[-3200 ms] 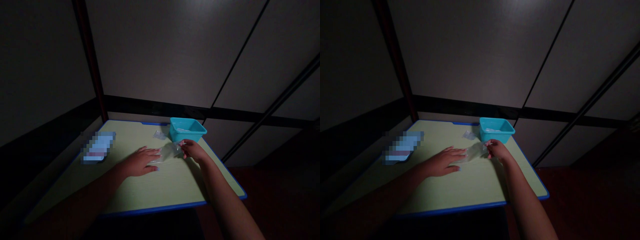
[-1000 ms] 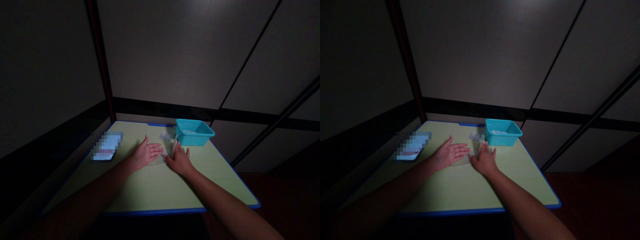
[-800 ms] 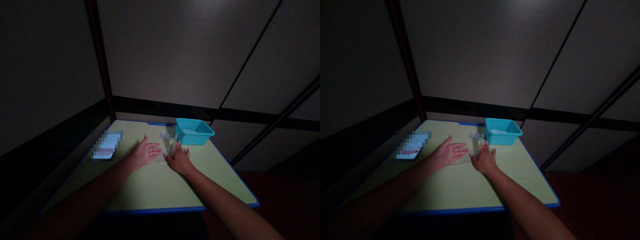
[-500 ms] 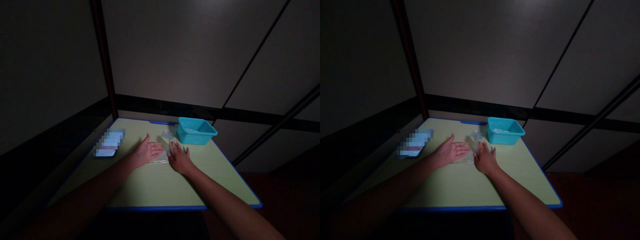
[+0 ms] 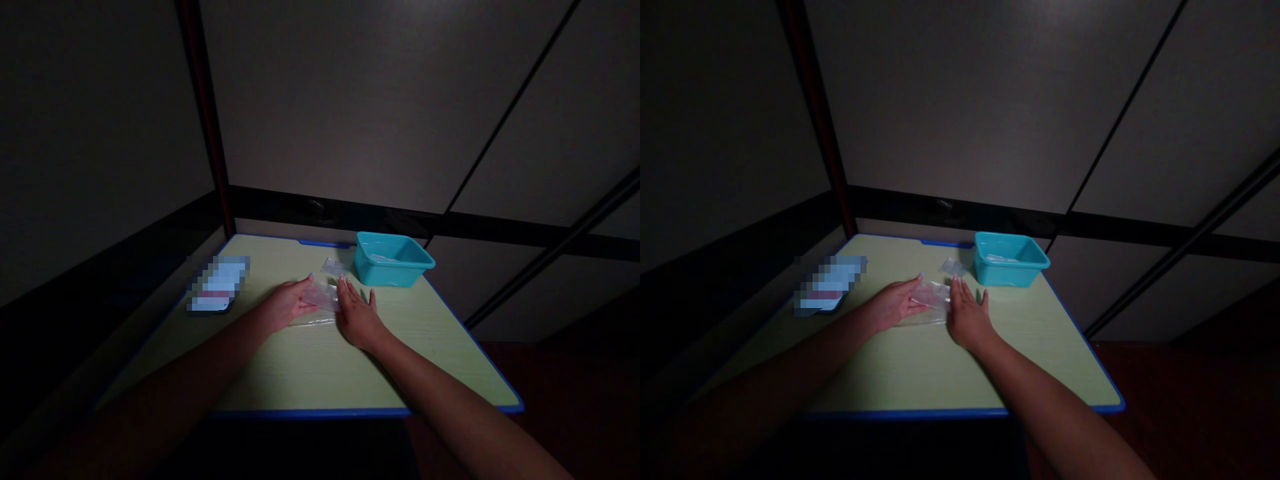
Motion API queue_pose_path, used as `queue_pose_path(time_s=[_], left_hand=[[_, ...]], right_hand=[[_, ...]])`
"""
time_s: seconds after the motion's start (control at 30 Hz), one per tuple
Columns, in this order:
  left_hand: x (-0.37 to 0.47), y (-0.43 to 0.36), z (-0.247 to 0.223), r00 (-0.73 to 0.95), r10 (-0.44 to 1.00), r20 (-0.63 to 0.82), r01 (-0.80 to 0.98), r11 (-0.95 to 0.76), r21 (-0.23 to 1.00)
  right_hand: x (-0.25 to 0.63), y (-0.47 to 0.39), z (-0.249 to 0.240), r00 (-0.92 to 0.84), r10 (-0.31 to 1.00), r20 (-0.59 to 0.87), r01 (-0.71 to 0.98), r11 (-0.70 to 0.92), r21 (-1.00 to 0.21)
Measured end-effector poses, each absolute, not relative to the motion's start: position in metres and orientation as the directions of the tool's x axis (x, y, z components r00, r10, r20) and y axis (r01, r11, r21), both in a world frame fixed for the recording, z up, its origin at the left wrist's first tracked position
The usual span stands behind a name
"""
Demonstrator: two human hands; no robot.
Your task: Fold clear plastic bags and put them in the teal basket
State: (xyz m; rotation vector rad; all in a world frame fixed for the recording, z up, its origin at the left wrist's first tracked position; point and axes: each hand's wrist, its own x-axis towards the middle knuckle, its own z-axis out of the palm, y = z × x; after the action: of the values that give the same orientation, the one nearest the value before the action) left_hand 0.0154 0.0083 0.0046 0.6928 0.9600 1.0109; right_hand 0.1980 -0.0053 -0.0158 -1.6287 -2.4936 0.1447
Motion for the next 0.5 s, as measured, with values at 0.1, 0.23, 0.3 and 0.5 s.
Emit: queue_pose_path(time_s=[0.1,0.23,0.3,0.5], left_hand=[[0.015,0.006,0.005,0.128,0.943,-0.308,-0.268,0.332,0.904],[0.013,0.007,0.001,0.071,0.955,-0.287,-0.126,0.294,0.948],[0.01,0.008,-0.001,0.058,0.954,-0.293,-0.069,0.297,0.953],[-0.006,0.008,0.004,0.168,0.91,-0.379,0.054,0.376,0.925]], right_hand=[[0.196,-0.007,-0.014,-0.391,0.914,0.113,0.898,0.405,-0.172],[0.196,-0.007,-0.014,-0.385,0.913,0.132,0.903,0.402,-0.153],[0.196,-0.007,-0.015,-0.383,0.916,0.123,0.907,0.398,-0.141],[0.195,-0.006,-0.016,-0.361,0.929,0.085,0.923,0.369,-0.113]])
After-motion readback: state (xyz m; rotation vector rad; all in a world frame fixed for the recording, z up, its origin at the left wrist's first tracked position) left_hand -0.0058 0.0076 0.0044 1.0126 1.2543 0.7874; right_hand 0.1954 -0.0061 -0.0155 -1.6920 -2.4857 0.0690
